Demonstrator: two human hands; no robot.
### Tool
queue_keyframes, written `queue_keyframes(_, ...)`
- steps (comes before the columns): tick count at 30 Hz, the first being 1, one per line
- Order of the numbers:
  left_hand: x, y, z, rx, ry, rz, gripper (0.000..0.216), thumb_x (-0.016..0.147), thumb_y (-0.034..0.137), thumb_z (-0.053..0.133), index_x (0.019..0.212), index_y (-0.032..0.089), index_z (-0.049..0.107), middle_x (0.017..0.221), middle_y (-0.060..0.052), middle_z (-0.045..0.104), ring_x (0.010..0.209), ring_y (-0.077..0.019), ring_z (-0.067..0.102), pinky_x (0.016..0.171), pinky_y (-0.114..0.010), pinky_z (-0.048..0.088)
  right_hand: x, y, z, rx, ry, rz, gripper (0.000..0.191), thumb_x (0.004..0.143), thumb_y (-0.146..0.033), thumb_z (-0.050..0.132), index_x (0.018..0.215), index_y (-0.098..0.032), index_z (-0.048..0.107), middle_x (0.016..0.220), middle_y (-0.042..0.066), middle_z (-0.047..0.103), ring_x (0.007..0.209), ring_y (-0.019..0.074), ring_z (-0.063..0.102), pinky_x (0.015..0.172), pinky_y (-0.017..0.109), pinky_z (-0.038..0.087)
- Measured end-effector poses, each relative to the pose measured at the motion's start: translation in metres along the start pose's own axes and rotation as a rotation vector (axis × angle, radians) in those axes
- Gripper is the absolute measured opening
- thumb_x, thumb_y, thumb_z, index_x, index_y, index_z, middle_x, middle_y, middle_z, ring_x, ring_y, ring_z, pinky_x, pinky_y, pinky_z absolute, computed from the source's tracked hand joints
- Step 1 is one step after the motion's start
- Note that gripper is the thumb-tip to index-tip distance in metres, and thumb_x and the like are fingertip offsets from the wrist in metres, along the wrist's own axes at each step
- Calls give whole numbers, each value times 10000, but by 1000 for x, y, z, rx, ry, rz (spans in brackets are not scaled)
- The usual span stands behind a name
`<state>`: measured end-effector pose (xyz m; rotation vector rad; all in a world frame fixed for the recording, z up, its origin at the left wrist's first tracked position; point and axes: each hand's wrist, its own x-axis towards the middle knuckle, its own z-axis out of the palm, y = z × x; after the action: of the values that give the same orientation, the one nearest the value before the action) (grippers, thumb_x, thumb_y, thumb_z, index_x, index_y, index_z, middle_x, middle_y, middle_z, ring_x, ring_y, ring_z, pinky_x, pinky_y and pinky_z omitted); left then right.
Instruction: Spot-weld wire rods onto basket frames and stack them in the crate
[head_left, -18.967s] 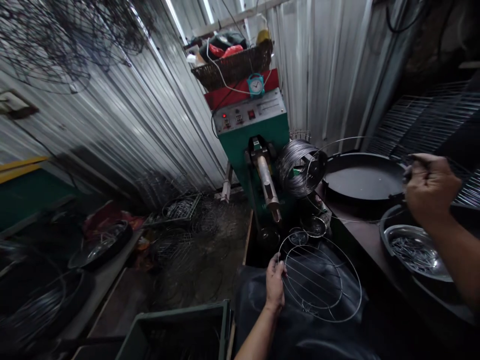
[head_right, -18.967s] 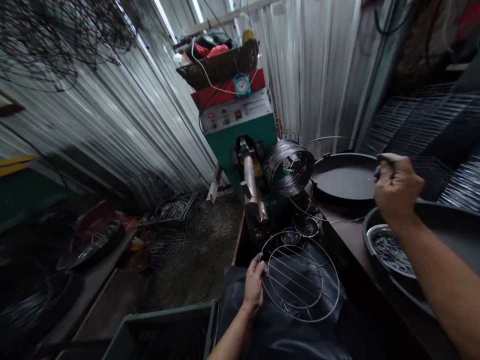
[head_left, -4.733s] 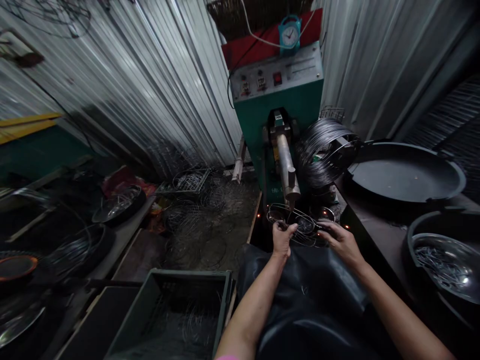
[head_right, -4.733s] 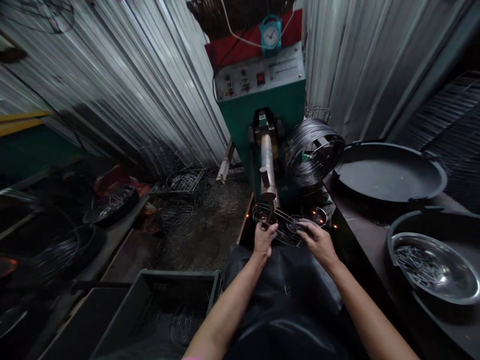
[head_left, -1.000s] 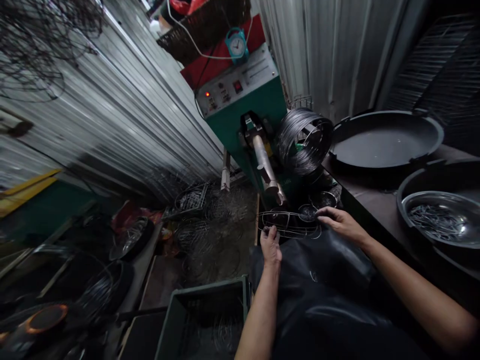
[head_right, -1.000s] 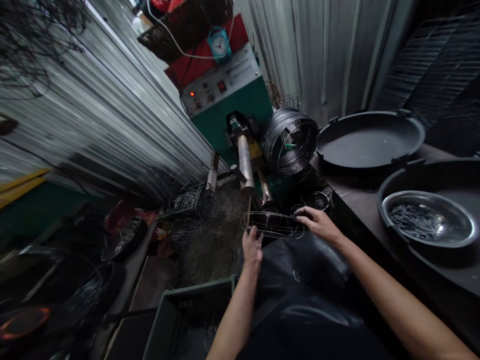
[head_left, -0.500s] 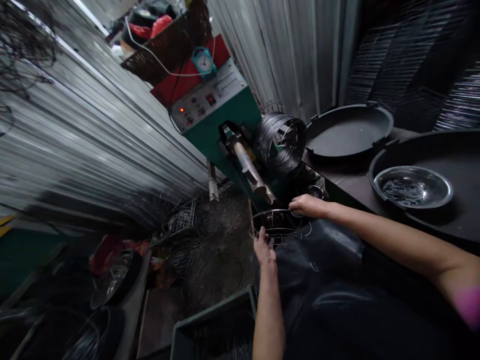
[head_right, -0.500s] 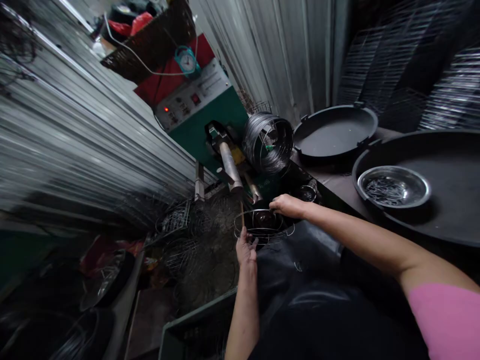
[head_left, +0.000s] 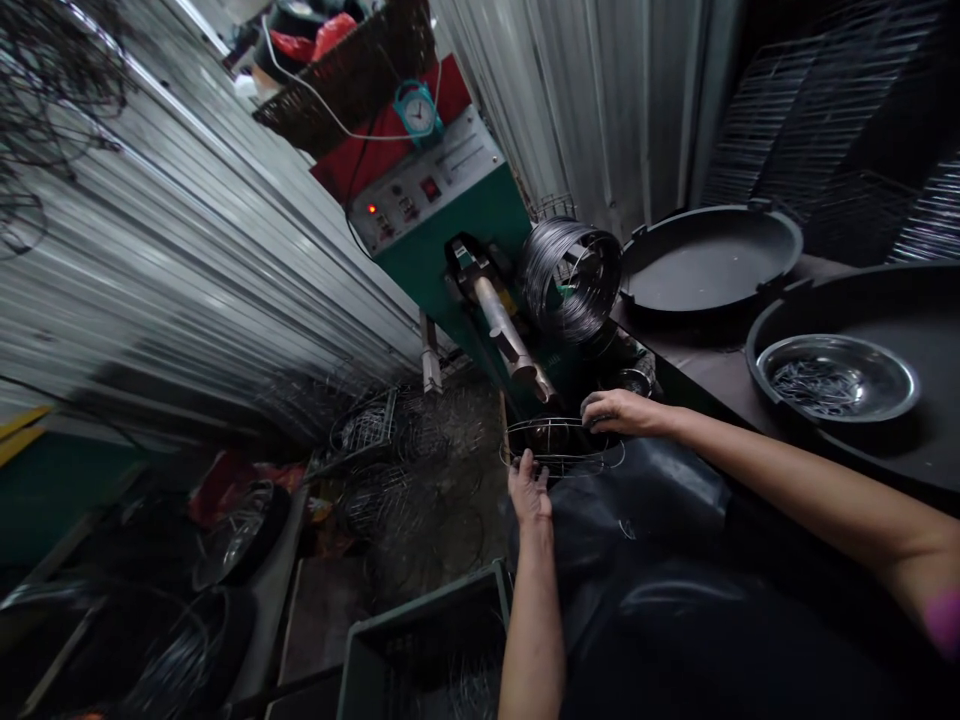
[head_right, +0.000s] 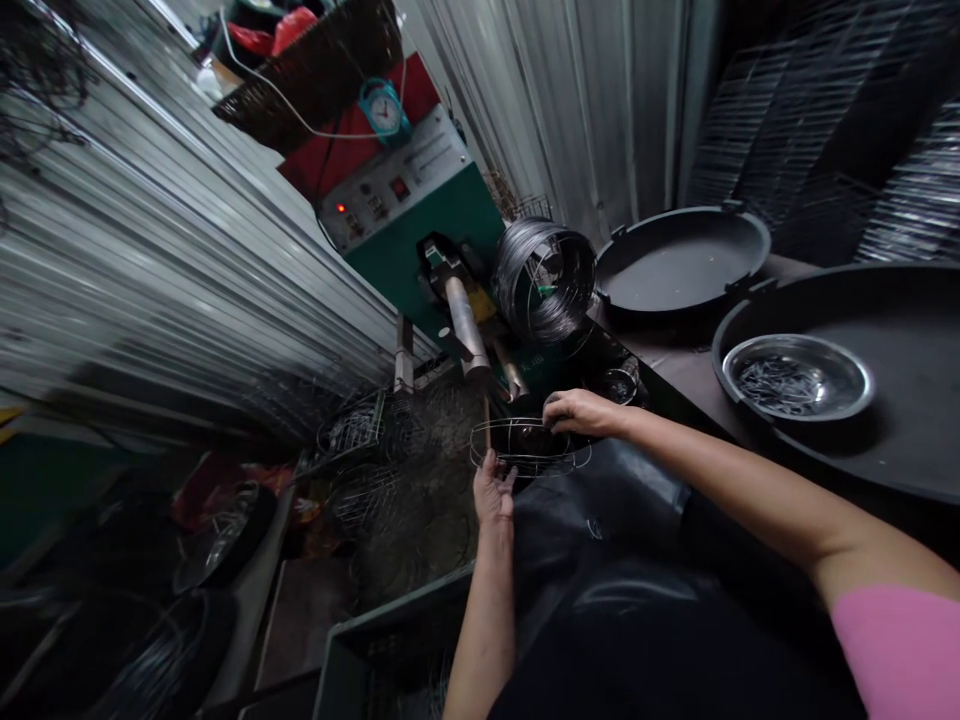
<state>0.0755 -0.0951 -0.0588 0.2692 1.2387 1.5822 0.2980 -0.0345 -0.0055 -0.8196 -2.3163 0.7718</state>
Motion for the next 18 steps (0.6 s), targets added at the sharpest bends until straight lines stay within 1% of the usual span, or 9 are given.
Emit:
queue_keyframes(5,-2,-2,0,-22,-26,-10,423,460,280,793,750,175,503,761,52,494,669,-56,486,828,-379,423,-7,4,1,96,-24,24,255,809,-391,534,862,-195,689,840,40,644,788,161,611,736,260,459)
queue_keyframes(9,-2,-5,0,-15,-32,-44,418,453,284,794,730,170,503,706,58,493,650,-63,493,815,-370,416,-12,1,1,21,-10,11,300,826,-430,506,850,-201,698,846,58,652,766,169,616,703,268,461)
queue_keyframes(12,-3,-7,1,-42,-35,-37,421,448,284,800,726,170,505,702,56,502,658,-70,507,807,-355,413,-17,-2,3,4,26,5,312,845,-428,472,872,-206,691,857,65,659,770,174,619,698,272,467)
queue_keyframes(14,-3,-9,4,-68,-34,-14,426,448,273,805,733,170,505,731,48,513,688,-75,516,799,-332,410,-21,-4,6,53,67,44,311,846,-431,471,884,-206,682,846,60,669,781,181,627,712,280,476)
queue_keyframes(18,-2,-13,14,-111,-86,89,421,456,240,810,728,166,497,730,44,495,689,-63,497,751,-246,397,-30,-2,14,180,186,215,312,812,-463,515,882,-206,677,837,49,693,794,204,645,745,310,499)
